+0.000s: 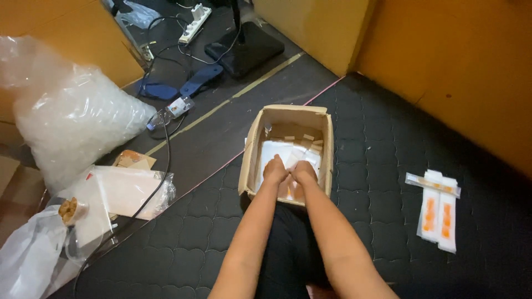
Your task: Inserting small paper labels or strips into clear plastic sleeves for organization or packaging.
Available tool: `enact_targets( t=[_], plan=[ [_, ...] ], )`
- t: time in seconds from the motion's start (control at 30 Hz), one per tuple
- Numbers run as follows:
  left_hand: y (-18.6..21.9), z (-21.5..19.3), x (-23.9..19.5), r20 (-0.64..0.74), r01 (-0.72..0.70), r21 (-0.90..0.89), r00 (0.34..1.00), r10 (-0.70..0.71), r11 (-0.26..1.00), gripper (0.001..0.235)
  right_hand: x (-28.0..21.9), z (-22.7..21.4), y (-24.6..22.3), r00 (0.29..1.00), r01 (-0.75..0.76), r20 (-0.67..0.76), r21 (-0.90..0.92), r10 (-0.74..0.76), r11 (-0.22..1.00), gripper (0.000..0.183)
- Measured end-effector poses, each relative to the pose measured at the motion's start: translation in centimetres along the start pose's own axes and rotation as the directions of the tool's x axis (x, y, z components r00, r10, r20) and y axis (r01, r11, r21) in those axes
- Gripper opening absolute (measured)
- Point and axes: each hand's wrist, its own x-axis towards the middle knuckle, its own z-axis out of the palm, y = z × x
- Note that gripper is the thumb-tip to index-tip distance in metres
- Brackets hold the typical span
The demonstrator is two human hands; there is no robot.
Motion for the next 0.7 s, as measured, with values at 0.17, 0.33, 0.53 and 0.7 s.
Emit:
enact_targets(
  t=[0.17, 0.33, 0.53, 0.7],
  plan=[
    [1.0, -0.4, 0.2, -0.12, -0.031, -0.02, 0.992, 0.028, 0.999, 0.048, 3.4, 0.7, 1.5, 0.994, -0.011, -0.103, 0.094, 0.021, 0.996, 0.033],
    [2.1, -1.9, -0.5, -0.264, -0.138, -0.33, 0.963, 0.049, 0.934, 0.034, -1.9, -4.5, -1.4, 0.94, 0.257, -0.296, 0.298, -0.167, 0.919, 0.034],
    [4.2, -2.8, -3.2, -0.401, -0.394, -0.646, 0.904, 0.149, 0.654, 0.021, 0.7, -7.2, -0.9, 0.809, 0.533, -0.52, 0.455, -0.273, 0.714, 0.022],
    [6.0, -3.5, -7.1, -0.453, -0.524, -0.78, 0.85, 0.269, 0.342, 0.025, -0.8, -9.0, -0.4, 0.893, 0.45, -0.419, 0.812, -0.166, 0.371, 0.018]
  ],
)
